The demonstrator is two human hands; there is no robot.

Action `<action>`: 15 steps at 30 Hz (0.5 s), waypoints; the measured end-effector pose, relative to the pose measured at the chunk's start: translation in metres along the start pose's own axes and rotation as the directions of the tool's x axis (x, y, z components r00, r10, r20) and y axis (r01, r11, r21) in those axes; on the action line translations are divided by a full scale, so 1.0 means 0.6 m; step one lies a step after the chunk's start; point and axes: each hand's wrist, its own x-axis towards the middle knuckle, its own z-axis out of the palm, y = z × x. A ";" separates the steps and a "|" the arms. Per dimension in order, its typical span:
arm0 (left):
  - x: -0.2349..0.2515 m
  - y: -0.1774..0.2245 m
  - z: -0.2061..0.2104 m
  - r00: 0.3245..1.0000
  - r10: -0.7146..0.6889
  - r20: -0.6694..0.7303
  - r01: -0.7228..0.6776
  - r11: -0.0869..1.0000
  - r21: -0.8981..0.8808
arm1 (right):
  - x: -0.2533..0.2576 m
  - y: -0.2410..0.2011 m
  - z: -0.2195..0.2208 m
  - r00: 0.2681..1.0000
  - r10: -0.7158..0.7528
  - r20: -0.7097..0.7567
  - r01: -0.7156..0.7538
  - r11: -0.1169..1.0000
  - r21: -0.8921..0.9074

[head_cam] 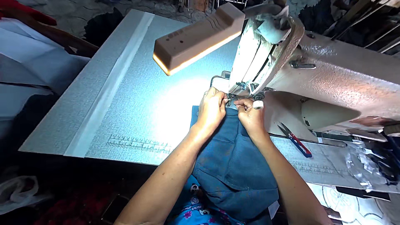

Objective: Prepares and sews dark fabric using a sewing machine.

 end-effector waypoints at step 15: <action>-0.041 0.044 -0.071 0.996 0.056 0.070 -0.068 0.979 0.192 | -0.008 -0.009 0.013 0.958 -0.286 0.013 0.271 0.891 -0.363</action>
